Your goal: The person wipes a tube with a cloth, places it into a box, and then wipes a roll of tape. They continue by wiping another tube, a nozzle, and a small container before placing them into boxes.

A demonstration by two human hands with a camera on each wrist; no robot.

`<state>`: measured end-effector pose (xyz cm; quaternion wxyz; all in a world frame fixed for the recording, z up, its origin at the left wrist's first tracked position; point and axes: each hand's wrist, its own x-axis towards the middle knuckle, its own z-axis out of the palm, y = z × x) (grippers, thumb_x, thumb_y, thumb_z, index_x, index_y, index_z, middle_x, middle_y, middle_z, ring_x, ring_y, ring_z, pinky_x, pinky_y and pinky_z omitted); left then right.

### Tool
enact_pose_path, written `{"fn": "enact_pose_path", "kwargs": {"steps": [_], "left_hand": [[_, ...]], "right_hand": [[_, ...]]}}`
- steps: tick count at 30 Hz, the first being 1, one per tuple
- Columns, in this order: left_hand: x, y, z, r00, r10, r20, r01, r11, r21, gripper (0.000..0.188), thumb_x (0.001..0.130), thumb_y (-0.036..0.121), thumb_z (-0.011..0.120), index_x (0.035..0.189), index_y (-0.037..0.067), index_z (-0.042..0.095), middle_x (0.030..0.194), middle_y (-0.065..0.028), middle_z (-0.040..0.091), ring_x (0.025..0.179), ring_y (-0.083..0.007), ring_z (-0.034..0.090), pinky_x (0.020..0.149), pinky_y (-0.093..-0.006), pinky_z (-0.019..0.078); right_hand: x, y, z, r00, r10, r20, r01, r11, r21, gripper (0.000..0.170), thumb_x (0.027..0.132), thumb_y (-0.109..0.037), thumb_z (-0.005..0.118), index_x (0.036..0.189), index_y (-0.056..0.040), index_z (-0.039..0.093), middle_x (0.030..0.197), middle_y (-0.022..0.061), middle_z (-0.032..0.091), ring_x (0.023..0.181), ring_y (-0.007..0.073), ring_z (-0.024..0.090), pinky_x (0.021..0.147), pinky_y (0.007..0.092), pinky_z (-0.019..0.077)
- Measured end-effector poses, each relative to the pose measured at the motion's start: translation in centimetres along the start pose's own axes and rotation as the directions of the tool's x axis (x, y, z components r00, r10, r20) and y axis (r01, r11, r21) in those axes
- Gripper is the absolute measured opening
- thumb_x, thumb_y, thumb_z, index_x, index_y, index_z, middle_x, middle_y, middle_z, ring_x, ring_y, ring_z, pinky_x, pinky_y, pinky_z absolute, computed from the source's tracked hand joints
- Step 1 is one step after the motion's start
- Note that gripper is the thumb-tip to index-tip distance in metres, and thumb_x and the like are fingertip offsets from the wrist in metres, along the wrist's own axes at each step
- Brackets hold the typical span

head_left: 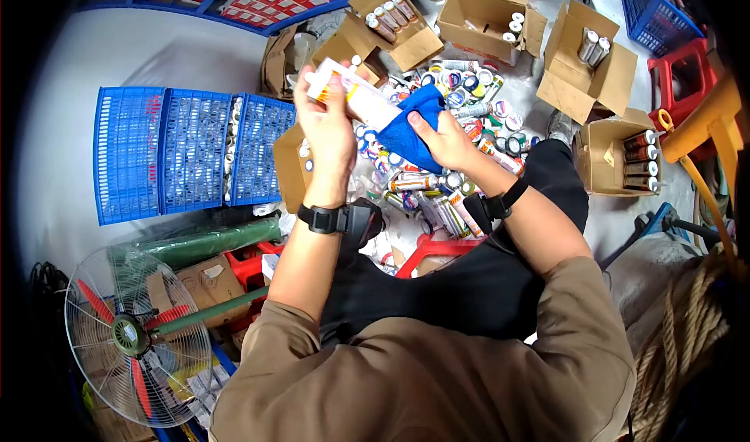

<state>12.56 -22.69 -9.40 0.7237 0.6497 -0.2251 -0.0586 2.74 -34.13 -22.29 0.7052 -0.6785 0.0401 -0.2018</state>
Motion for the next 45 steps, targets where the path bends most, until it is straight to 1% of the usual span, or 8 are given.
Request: {"fn": "enact_pose_path", "kwargs": {"steps": [5, 11, 15, 17, 25, 27, 36, 45], "left_hand": [[0.0, 2.6, 1.5, 0.991, 0.028, 0.134, 0.011, 0.960, -0.280, 0.045, 0.105, 0.037, 0.036, 0.136, 0.005, 0.040, 0.134, -0.0242, 0.052, 0.116, -0.0392, 0.059, 0.098, -0.0448, 0.0510], [-4.1, 0.5, 2.7, 0.937, -0.258, 0.236, 0.316, 0.914, -0.256, 0.060, 0.105, 0.047, 0.026, 0.143, 0.002, 0.036, 0.138, -0.0214, 0.051, 0.122, -0.0323, 0.056, 0.101, -0.0423, 0.0475], [-4.5, -1.6, 0.7, 0.932, -0.339, 0.128, 0.340, 0.940, 0.015, 0.067, 0.104, 0.052, 0.026, 0.137, -0.003, 0.042, 0.133, -0.0184, 0.056, 0.120, -0.0266, 0.057, 0.102, -0.0382, 0.0459], [-5.8, -2.7, 0.3, 0.927, -0.364, 0.093, 0.374, 0.918, -0.132, 0.059, 0.104, 0.051, 0.034, 0.132, 0.000, 0.043, 0.124, -0.0165, 0.060, 0.108, -0.0223, 0.062, 0.097, -0.0348, 0.0478], [-7.5, -2.2, 0.4, 0.944, -0.329, -0.038, 0.313, 0.924, -0.222, 0.063, 0.102, 0.058, 0.030, 0.124, 0.002, 0.048, 0.107, -0.0098, 0.062, 0.096, -0.0194, 0.061, 0.086, -0.0326, 0.0483], [-7.1, -1.7, -0.8, 0.972, -0.196, 0.126, 0.111, 0.866, 0.488, 0.069, 0.101, 0.061, 0.021, 0.124, 0.002, 0.047, 0.105, -0.0102, 0.061, 0.095, -0.0228, 0.061, 0.086, -0.0339, 0.0468], [-7.4, -0.4, 0.9, 0.819, -0.436, 0.374, -0.014, 0.636, 0.771, 0.063, 0.104, 0.054, 0.023, 0.128, 0.000, 0.044, 0.107, -0.0267, 0.059, 0.106, -0.0446, 0.057, 0.093, -0.0458, 0.0438], [-7.8, 0.1, 3.3, 0.773, -0.546, 0.322, 0.604, 0.790, -0.111, 0.083, 0.091, 0.074, 0.031, 0.133, 0.005, 0.049, 0.123, -0.0088, 0.061, 0.113, -0.0181, 0.059, 0.098, -0.0334, 0.0477]], "right_hand": [[-2.1, -3.0, 1.2, 0.808, 0.120, 0.576, -0.552, 0.492, 0.673, 0.063, 0.099, -0.054, 0.045, 0.114, 0.0062, 0.056, 0.093, 0.0201, 0.068, 0.075, 0.0291, 0.070, 0.071, 0.0383, 0.0602], [-2.0, -3.5, 0.2, 0.599, 0.149, 0.786, -0.800, 0.085, 0.594, 0.077, 0.086, -0.070, 0.052, 0.111, 0.0025, 0.059, 0.086, 0.0181, 0.067, 0.071, 0.0289, 0.069, 0.069, 0.0391, 0.0604], [-1.6, -2.9, 0.3, 0.961, 0.168, 0.219, -0.166, 0.986, -0.026, 0.077, 0.089, -0.071, 0.047, 0.087, 0.0042, 0.063, 0.074, 0.0210, 0.064, 0.071, 0.0362, 0.066, 0.066, 0.0434, 0.0525], [-1.9, -2.0, 0.4, 0.987, 0.038, 0.154, 0.061, 0.809, -0.585, 0.075, 0.092, -0.067, 0.045, 0.083, 0.0048, 0.064, 0.077, 0.0272, 0.063, 0.075, 0.0434, 0.064, 0.071, 0.0486, 0.0512], [-1.6, -2.9, 0.3, 0.948, -0.275, -0.158, 0.252, 0.956, -0.149, 0.059, 0.101, -0.053, 0.039, 0.097, -0.0003, 0.064, 0.093, 0.0244, 0.063, 0.090, 0.0411, 0.061, 0.083, 0.0451, 0.0483], [-1.8, -2.8, -0.1, 0.975, -0.142, -0.173, 0.125, 0.986, -0.107, 0.059, 0.103, -0.052, 0.033, 0.104, -0.0009, 0.062, 0.096, 0.0211, 0.063, 0.091, 0.0392, 0.061, 0.088, 0.0427, 0.0459], [-1.8, -3.3, -0.2, 0.997, -0.043, -0.062, 0.060, 0.947, 0.315, 0.057, 0.098, -0.055, 0.047, 0.104, -0.0014, 0.065, 0.086, 0.0052, 0.065, 0.078, 0.0143, 0.058, 0.072, 0.0313, 0.0476], [-2.2, -3.1, 1.2, 0.983, -0.053, -0.174, 0.099, 0.959, 0.267, 0.057, 0.100, -0.054, 0.042, 0.124, -0.0052, 0.060, 0.087, 0.0054, 0.064, 0.077, 0.0153, 0.060, 0.073, 0.0311, 0.0493]]}}
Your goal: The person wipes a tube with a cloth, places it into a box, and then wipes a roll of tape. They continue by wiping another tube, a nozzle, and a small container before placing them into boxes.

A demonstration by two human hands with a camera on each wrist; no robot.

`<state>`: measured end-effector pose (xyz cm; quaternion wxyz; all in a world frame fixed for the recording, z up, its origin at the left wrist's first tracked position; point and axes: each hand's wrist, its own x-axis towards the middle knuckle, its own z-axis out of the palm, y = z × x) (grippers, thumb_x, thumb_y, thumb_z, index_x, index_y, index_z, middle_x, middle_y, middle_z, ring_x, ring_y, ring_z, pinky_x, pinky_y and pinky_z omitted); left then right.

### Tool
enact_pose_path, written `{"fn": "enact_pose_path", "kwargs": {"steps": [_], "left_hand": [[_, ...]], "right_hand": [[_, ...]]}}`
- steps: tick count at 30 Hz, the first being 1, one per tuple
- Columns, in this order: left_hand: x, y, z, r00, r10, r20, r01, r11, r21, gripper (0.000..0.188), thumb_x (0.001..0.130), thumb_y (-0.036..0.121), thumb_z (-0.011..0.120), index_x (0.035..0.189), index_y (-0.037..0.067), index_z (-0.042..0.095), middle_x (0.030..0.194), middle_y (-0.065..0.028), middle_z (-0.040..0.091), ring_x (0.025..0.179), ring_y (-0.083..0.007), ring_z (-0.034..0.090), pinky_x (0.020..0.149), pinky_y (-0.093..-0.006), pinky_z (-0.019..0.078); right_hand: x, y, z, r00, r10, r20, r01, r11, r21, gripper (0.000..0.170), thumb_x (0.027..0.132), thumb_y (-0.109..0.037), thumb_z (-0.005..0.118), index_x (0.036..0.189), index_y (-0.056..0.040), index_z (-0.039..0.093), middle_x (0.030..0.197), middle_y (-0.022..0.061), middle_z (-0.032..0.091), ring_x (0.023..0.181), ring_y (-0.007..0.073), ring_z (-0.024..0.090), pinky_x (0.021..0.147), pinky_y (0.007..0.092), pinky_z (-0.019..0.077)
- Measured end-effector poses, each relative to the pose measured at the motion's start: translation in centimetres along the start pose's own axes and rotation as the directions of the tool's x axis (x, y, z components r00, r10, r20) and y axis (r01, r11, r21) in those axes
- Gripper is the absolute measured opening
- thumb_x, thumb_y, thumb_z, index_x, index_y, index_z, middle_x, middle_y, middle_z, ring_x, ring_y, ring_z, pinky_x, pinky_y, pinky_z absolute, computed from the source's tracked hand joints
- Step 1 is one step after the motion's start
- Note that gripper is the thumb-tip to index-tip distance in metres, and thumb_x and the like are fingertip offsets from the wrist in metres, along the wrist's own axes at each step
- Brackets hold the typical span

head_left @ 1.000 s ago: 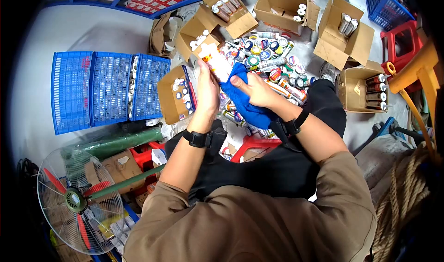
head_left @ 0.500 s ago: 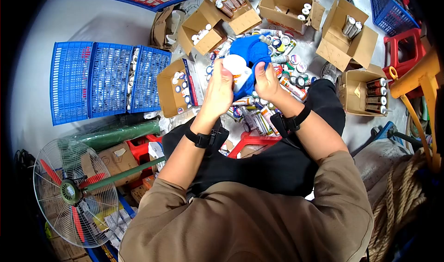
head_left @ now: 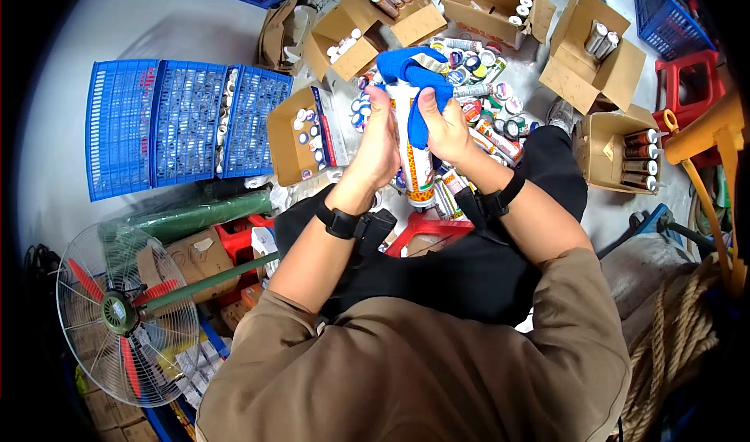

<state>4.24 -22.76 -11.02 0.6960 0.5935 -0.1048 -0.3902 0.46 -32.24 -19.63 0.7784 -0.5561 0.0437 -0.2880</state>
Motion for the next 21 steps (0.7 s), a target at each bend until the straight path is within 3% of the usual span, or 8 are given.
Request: {"fn": "enact_pose_path", "kwargs": {"steps": [3, 7, 10, 11, 14, 16, 17, 21], "left_hand": [[0.5, 1.0, -0.6, 0.999, 0.016, -0.029, -0.020, 0.990, -0.141, 0.074, 0.090, 0.069, 0.046, 0.128, 0.005, 0.052, 0.115, -0.0105, 0.065, 0.100, -0.0199, 0.066, 0.084, -0.0340, 0.0563], [0.5, 2.0, -0.8, 0.993, 0.010, -0.115, -0.039, 0.967, -0.252, 0.049, 0.097, 0.048, 0.048, 0.114, 0.004, 0.060, 0.101, -0.0110, 0.069, 0.088, -0.0220, 0.068, 0.080, -0.0348, 0.0564], [0.9, 2.4, -1.9, 0.981, 0.016, -0.194, -0.075, 0.951, -0.301, 0.049, 0.094, 0.051, 0.046, 0.108, 0.006, 0.062, 0.099, -0.0106, 0.069, 0.086, -0.0236, 0.068, 0.079, -0.0376, 0.0557], [1.2, 3.1, -2.7, 0.968, 0.019, -0.251, -0.104, 0.938, -0.330, 0.050, 0.094, 0.052, 0.045, 0.103, 0.005, 0.061, 0.095, -0.0111, 0.067, 0.086, -0.0264, 0.067, 0.081, -0.0402, 0.0547], [1.5, 5.6, -5.2, 0.896, 0.077, -0.438, -0.241, 0.912, -0.333, 0.050, 0.094, 0.054, 0.045, 0.094, 0.007, 0.060, 0.086, -0.0130, 0.065, 0.083, -0.0296, 0.064, 0.080, -0.0450, 0.0527], [0.8, 7.5, -6.9, 0.925, 0.157, -0.345, -0.292, 0.875, -0.386, 0.052, 0.094, 0.056, 0.045, 0.092, 0.006, 0.058, 0.084, -0.0153, 0.064, 0.081, -0.0300, 0.062, 0.078, -0.0454, 0.0516], [1.0, 7.9, -7.3, 0.860, 0.108, -0.499, -0.318, 0.877, -0.359, 0.054, 0.094, 0.057, 0.044, 0.091, 0.005, 0.057, 0.082, -0.0161, 0.063, 0.079, -0.0309, 0.060, 0.077, -0.0454, 0.0507], [1.1, 9.3, -10.8, 0.965, 0.127, -0.229, -0.231, 0.828, -0.512, 0.066, 0.093, 0.068, 0.037, 0.097, 0.005, 0.057, 0.090, -0.0165, 0.063, 0.092, -0.0353, 0.060, 0.085, -0.0501, 0.0484]], "right_hand": [[-0.7, -0.6, 0.2, 0.990, -0.075, 0.121, 0.082, 0.995, -0.049, 0.059, 0.100, -0.054, 0.043, 0.125, -0.0032, 0.059, 0.121, 0.0186, 0.060, 0.112, 0.0277, 0.058, 0.099, 0.0384, 0.0428], [-1.6, -1.3, 1.3, 0.985, -0.011, 0.173, 0.018, 0.999, -0.039, 0.048, 0.099, -0.042, 0.053, 0.126, -0.0025, 0.059, 0.126, 0.0219, 0.058, 0.119, 0.0378, 0.053, 0.102, 0.0438, 0.0401], [-1.1, -0.5, 0.5, 0.925, 0.018, 0.379, 0.038, 0.990, -0.138, 0.042, 0.099, -0.035, 0.057, 0.127, -0.0029, 0.058, 0.115, 0.0122, 0.064, 0.103, 0.0196, 0.060, 0.091, 0.0352, 0.0471], [-1.4, -0.1, 0.6, 0.909, 0.094, 0.407, -0.054, 0.992, -0.110, 0.040, 0.094, -0.031, 0.062, 0.125, -0.0056, 0.061, 0.128, 0.0202, 0.057, 0.120, 0.0371, 0.053, 0.103, 0.0439, 0.0403], [-1.1, -0.1, 0.5, 0.865, -0.014, 0.502, 0.093, 0.987, -0.133, 0.043, 0.092, -0.030, 0.066, 0.128, -0.0063, 0.058, 0.124, 0.0178, 0.060, 0.116, 0.0314, 0.057, 0.099, 0.0400, 0.0448], [-0.6, -0.2, 0.3, 0.802, 0.229, 0.551, -0.217, 0.972, -0.088, 0.048, 0.093, -0.030, 0.066, 0.132, -0.0058, 0.053, 0.122, 0.0144, 0.060, 0.111, 0.0234, 0.059, 0.097, 0.0356, 0.0459], [-0.6, -0.3, 0.5, 0.827, 0.169, 0.537, -0.228, 0.973, 0.046, 0.052, 0.094, -0.033, 0.065, 0.133, -0.0028, 0.050, 0.118, 0.0106, 0.062, 0.108, 0.0173, 0.059, 0.096, 0.0332, 0.0461], [-1.0, 0.3, 1.1, 0.830, 0.311, 0.463, -0.417, 0.897, 0.145, 0.049, 0.099, -0.046, 0.055, 0.110, 0.0009, 0.062, 0.093, 0.0030, 0.063, 0.084, 0.0086, 0.053, 0.074, 0.0274, 0.0470]]}}
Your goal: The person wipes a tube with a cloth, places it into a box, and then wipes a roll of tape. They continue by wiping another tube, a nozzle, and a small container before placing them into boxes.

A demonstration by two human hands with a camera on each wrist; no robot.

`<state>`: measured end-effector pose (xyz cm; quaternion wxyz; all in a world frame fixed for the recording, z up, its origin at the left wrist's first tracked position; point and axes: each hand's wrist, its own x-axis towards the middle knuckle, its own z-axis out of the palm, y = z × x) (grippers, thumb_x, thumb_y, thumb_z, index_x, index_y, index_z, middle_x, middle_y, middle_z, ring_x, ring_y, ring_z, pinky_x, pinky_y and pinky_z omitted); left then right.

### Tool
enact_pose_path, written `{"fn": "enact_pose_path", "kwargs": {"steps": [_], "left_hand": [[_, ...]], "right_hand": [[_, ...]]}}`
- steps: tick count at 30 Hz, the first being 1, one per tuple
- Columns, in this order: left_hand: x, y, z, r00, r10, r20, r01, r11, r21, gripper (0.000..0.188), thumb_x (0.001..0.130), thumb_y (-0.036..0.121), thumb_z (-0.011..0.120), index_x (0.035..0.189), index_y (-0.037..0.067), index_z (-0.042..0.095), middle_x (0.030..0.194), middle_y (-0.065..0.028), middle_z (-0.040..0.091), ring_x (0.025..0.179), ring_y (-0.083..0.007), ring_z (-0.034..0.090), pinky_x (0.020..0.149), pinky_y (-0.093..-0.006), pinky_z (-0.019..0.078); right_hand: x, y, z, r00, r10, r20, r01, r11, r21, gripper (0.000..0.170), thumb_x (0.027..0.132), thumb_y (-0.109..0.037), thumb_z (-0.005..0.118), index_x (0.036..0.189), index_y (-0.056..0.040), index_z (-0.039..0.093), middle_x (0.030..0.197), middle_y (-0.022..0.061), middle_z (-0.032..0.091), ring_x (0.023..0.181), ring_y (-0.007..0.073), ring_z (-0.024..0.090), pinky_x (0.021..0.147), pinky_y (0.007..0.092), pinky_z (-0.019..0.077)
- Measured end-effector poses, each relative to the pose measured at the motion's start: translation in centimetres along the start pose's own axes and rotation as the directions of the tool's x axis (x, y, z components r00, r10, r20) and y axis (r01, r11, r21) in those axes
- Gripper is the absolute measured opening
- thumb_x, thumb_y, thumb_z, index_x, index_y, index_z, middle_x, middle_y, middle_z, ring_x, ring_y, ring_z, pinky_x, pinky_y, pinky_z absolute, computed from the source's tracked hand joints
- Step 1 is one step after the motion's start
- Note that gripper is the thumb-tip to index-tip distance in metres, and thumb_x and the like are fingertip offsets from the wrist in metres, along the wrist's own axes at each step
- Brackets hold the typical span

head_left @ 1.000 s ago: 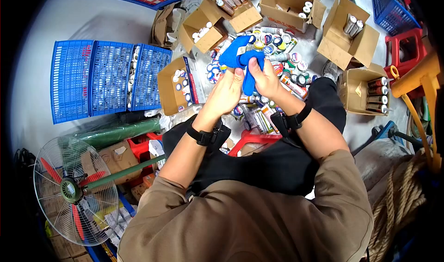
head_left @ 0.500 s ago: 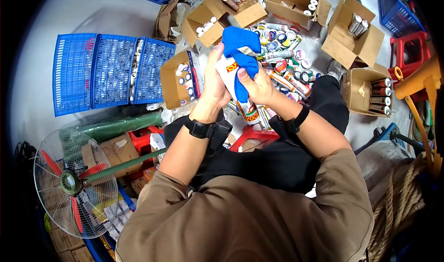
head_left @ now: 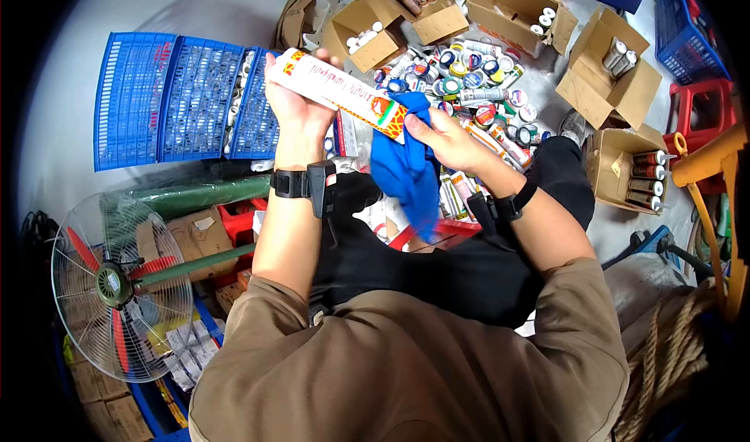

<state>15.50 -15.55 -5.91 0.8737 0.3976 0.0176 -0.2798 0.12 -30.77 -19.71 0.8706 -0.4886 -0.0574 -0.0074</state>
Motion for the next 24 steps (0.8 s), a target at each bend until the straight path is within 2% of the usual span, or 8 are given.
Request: {"fn": "enact_pose_path", "kwargs": {"steps": [2, 3, 5, 9, 12, 16, 18, 24], "left_hand": [[-1.4, -1.4, 3.2, 0.967, 0.189, -0.172, -0.163, 0.975, 0.153, 0.068, 0.096, 0.069, 0.026, 0.108, 0.007, 0.053, 0.093, -0.0186, 0.061, 0.097, -0.0359, 0.060, 0.091, -0.0459, 0.0476], [-1.5, -1.7, 3.3, 0.967, 0.239, -0.086, -0.214, 0.950, 0.228, 0.077, 0.093, 0.075, 0.018, 0.110, 0.008, 0.055, 0.099, -0.0176, 0.061, 0.104, -0.0352, 0.060, 0.099, -0.0465, 0.0443], [-2.5, -3.1, 3.4, 0.970, 0.235, -0.059, -0.209, 0.935, 0.285, 0.076, 0.092, 0.075, 0.025, 0.116, 0.008, 0.053, 0.104, -0.0148, 0.063, 0.111, -0.0343, 0.058, 0.094, -0.0601, 0.0429], [-2.6, -4.2, 1.4, 0.990, 0.138, -0.027, -0.127, 0.960, 0.250, 0.057, 0.096, 0.061, 0.044, 0.111, 0.007, 0.055, 0.108, -0.0136, 0.064, 0.107, -0.0284, 0.062, 0.091, -0.0542, 0.0484], [-2.3, -4.1, 0.4, 0.993, 0.031, -0.111, -0.016, 0.991, 0.136, 0.031, 0.093, 0.029, 0.063, 0.106, 0.002, 0.054, 0.107, -0.0115, 0.065, 0.098, -0.0214, 0.066, 0.087, -0.0417, 0.0541], [-2.9, -3.9, 1.5, 0.993, -0.038, -0.108, 0.046, 0.996, 0.073, 0.030, 0.096, 0.029, 0.061, 0.107, 0.001, 0.054, 0.106, -0.0117, 0.066, 0.099, -0.0220, 0.066, 0.088, -0.0440, 0.0538], [-2.7, -3.6, 1.5, 0.992, 0.010, -0.127, 0.016, 0.979, 0.202, 0.029, 0.097, 0.027, 0.059, 0.110, 0.002, 0.053, 0.104, -0.0121, 0.065, 0.097, -0.0220, 0.066, 0.089, -0.0449, 0.0534], [-2.0, -3.6, 2.4, 0.973, 0.143, -0.179, -0.057, 0.909, 0.414, 0.030, 0.095, 0.012, 0.058, 0.117, -0.004, 0.047, 0.100, -0.0150, 0.061, 0.099, -0.0278, 0.063, 0.096, -0.0458, 0.0494]], "right_hand": [[0.2, 0.1, -0.1, 0.999, -0.031, -0.016, 0.029, 0.994, -0.107, 0.050, 0.099, -0.048, 0.052, 0.104, 0.0007, 0.063, 0.085, 0.0021, 0.061, 0.078, 0.0081, 0.052, 0.068, 0.0283, 0.0455], [0.3, 0.1, -0.3, 0.997, -0.065, -0.036, 0.056, 0.976, -0.210, 0.052, 0.100, -0.049, 0.049, 0.098, 0.0005, 0.064, 0.077, 0.0011, 0.060, 0.072, 0.0076, 0.050, 0.063, 0.0292, 0.0441], [0.3, 0.1, -0.5, 0.993, -0.103, -0.056, 0.081, 0.948, -0.309, 0.055, 0.101, -0.051, 0.046, 0.091, 0.0003, 0.064, 0.069, 0.0001, 0.058, 0.066, 0.0070, 0.049, 0.057, 0.0301, 0.0426], [0.6, 0.1, -1.0, 1.000, -0.004, 0.019, 0.008, 0.982, -0.187, 0.051, 0.102, -0.048, 0.046, 0.101, -0.0007, 0.065, 0.076, -0.0019, 0.061, 0.070, 0.0062, 0.051, 0.064, 0.0273, 0.0459], [0.5, -1.0, -1.2, 0.989, -0.067, 0.129, 0.069, 0.998, -0.009, 0.048, 0.101, -0.041, 0.053, 0.125, 0.0003, 0.058, 0.099, 0.0000, 0.065, 0.087, 0.0060, 0.056, 0.079, 0.0245, 0.0483], [0.1, -1.7, -1.5, 0.967, -0.023, 0.253, 0.028, 0.999, -0.016, 0.045, 0.098, -0.031, 0.060, 0.130, 0.0001, 0.056, 0.103, 0.0003, 0.065, 0.091, 0.0078, 0.058, 0.081, 0.0262, 0.0487], [-0.2, -2.4, -1.2, 0.970, -0.107, 0.219, 0.088, 0.992, 0.095, 0.045, 0.098, -0.030, 0.060, 0.132, 0.0000, 0.055, 0.107, 0.0021, 0.065, 0.095, 0.0087, 0.059, 0.084, 0.0260, 0.0484], [-0.1, -2.6, -2.0, 0.976, 0.105, 0.190, -0.121, 0.990, 0.074, 0.044, 0.100, -0.037, 0.055, 0.121, 0.0016, 0.059, 0.108, 0.0040, 0.066, 0.097, 0.0096, 0.060, 0.087, 0.0266, 0.0480]]}}
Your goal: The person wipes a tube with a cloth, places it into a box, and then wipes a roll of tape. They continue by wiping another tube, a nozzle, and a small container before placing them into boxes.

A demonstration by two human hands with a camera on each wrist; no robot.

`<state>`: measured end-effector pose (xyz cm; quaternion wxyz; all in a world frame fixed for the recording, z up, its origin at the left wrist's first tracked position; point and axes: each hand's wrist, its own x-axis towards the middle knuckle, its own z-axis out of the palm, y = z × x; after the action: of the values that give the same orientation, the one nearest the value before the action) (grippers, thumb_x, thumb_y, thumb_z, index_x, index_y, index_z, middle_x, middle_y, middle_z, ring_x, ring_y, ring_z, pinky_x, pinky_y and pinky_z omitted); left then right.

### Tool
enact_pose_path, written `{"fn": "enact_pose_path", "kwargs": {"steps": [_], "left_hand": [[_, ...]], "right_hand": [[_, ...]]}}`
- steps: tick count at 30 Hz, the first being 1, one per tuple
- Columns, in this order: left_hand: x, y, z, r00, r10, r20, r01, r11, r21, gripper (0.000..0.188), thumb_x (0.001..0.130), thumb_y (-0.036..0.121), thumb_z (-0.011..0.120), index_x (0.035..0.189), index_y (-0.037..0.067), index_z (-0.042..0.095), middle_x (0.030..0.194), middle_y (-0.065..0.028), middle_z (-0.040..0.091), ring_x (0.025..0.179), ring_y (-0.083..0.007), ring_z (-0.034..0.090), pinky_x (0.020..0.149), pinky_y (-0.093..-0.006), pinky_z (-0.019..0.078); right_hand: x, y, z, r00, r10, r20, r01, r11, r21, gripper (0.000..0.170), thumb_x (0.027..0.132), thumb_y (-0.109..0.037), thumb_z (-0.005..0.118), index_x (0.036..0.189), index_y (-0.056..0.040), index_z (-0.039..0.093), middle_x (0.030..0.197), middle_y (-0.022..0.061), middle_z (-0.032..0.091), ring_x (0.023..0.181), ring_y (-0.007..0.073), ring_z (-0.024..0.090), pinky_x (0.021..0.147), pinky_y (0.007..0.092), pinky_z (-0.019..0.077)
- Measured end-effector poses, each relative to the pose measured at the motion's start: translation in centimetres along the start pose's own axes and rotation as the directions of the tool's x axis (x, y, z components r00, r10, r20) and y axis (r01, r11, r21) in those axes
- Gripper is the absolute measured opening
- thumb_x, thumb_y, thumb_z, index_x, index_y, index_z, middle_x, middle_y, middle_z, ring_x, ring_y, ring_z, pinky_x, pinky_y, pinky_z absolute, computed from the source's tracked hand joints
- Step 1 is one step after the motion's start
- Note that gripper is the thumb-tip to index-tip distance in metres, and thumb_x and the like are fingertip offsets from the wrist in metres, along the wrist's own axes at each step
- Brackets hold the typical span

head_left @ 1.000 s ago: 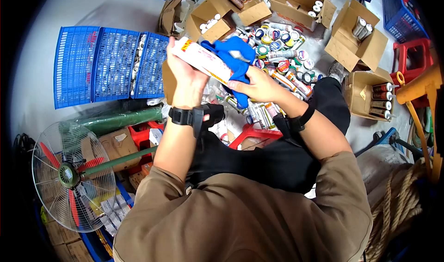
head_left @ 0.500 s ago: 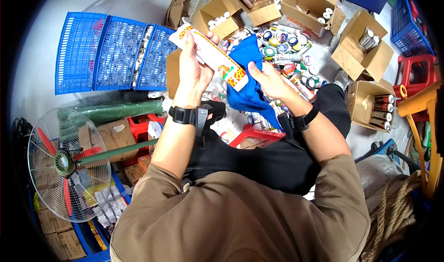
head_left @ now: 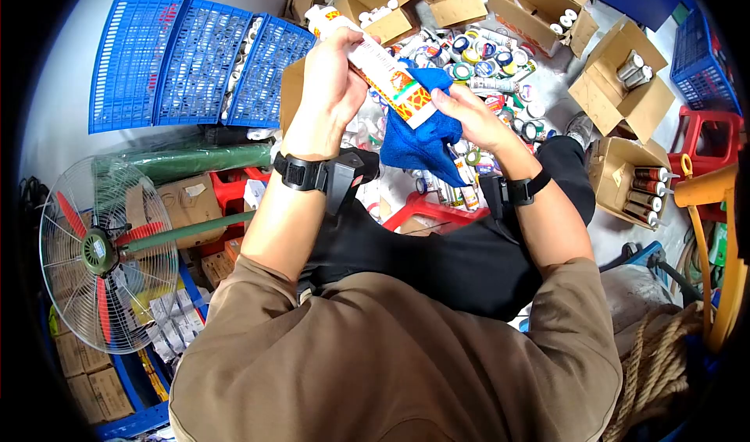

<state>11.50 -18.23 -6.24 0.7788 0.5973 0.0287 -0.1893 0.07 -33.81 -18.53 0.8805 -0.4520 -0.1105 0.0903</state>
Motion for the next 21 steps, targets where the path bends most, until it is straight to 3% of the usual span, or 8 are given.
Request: {"fn": "enact_pose_path", "kwargs": {"steps": [2, 5, 6, 13, 16, 19, 21], "left_hand": [[-0.2, -0.2, 0.8, 0.999, 0.039, 0.006, -0.039, 0.999, 0.004, 0.035, 0.093, 0.006, 0.059, 0.121, -0.011, 0.046, 0.110, -0.0194, 0.058, 0.107, -0.0292, 0.059, 0.099, -0.0459, 0.0473], [-0.5, -0.2, 1.3, 0.998, 0.049, 0.040, -0.051, 0.997, 0.060, 0.031, 0.092, 0.003, 0.058, 0.118, -0.012, 0.049, 0.111, -0.0197, 0.059, 0.106, -0.0286, 0.060, 0.099, -0.0450, 0.0476], [-0.5, -0.2, 1.5, 0.998, 0.057, 0.037, -0.060, 0.995, 0.076, 0.026, 0.092, 0.000, 0.058, 0.114, -0.010, 0.052, 0.108, -0.0184, 0.061, 0.102, -0.0273, 0.062, 0.096, -0.0449, 0.0497], [-1.0, -0.1, 2.0, 0.998, 0.059, 0.036, -0.065, 0.974, 0.217, 0.022, 0.090, 0.001, 0.063, 0.109, -0.006, 0.055, 0.100, -0.0151, 0.065, 0.093, -0.0254, 0.066, 0.085, -0.0442, 0.0553], [-1.2, -0.2, 2.3, 0.998, 0.068, -0.018, -0.059, 0.950, 0.307, 0.024, 0.089, 0.003, 0.065, 0.109, -0.006, 0.055, 0.100, -0.0147, 0.065, 0.093, -0.0257, 0.067, 0.082, -0.0449, 0.0562], [-1.3, -0.7, 2.4, 0.996, 0.084, 0.015, -0.085, 0.948, 0.307, 0.026, 0.088, 0.005, 0.068, 0.109, -0.005, 0.055, 0.099, -0.0132, 0.065, 0.089, -0.0237, 0.066, 0.079, -0.0425, 0.0568], [-1.5, -1.1, 2.8, 0.987, 0.157, -0.021, -0.145, 0.948, 0.283, 0.024, 0.081, 0.001, 0.073, 0.100, -0.003, 0.059, 0.086, -0.0089, 0.065, 0.079, -0.0176, 0.066, 0.067, -0.0335, 0.0568]], "right_hand": [[0.0, -0.1, -0.3, 0.999, 0.032, -0.039, -0.031, 1.000, 0.003, 0.045, 0.100, -0.038, 0.055, 0.121, 0.0016, 0.059, 0.108, 0.0042, 0.066, 0.097, 0.0095, 0.060, 0.087, 0.0267, 0.0483], [0.2, 0.5, -0.8, 0.997, 0.062, -0.047, -0.055, 0.989, 0.140, 0.047, 0.101, -0.041, 0.052, 0.114, 0.0029, 0.064, 0.103, 0.0046, 0.069, 0.089, 0.0084, 0.064, 0.078, 0.0244, 0.0515], [0.5, 1.1, -0.4, 0.994, 0.072, -0.082, -0.051, 0.971, 0.232, 0.048, 0.101, -0.042, 0.050, 0.110, 0.0027, 0.065, 0.100, 0.0048, 0.070, 0.086, 0.0083, 0.065, 0.076, 0.0237, 0.0524], [0.5, 0.7, -0.4, 0.995, 0.077, -0.063, -0.060, 0.970, 0.236, 0.048, 0.102, -0.042, 0.049, 0.117, 0.0026, 0.062, 0.104, 0.0055, 0.069, 0.090, 0.0093, 0.066, 0.080, 0.0240, 0.0527], [0.4, 0.5, -0.2, 0.994, 0.074, -0.076, -0.056, 0.975, 0.213, 0.049, 0.102, -0.041, 0.048, 0.122, 0.0021, 0.058, 0.109, 0.0066, 0.067, 0.096, 0.0105, 0.064, 0.083, 0.0259, 0.0523], [0.3, 0.2, 0.0, 0.998, -0.044, -0.048, 0.049, 0.993, 0.112, 0.048, 0.100, -0.039, 0.056, 0.125, 0.0014, 0.055, 0.110, 0.0065, 0.065, 0.099, 0.0117, 0.062, 0.085, 0.0278, 0.0516], [0.3, -0.1, 0.0, 0.990, -0.134, 0.029, 0.137, 0.985, -0.102, 0.052, 0.092, -0.036, 0.068, 0.126, 0.0009, 0.053, 0.109, 0.0058, 0.064, 0.099, 0.0125, 0.060, 0.087, 0.0288, 0.0505]]}}
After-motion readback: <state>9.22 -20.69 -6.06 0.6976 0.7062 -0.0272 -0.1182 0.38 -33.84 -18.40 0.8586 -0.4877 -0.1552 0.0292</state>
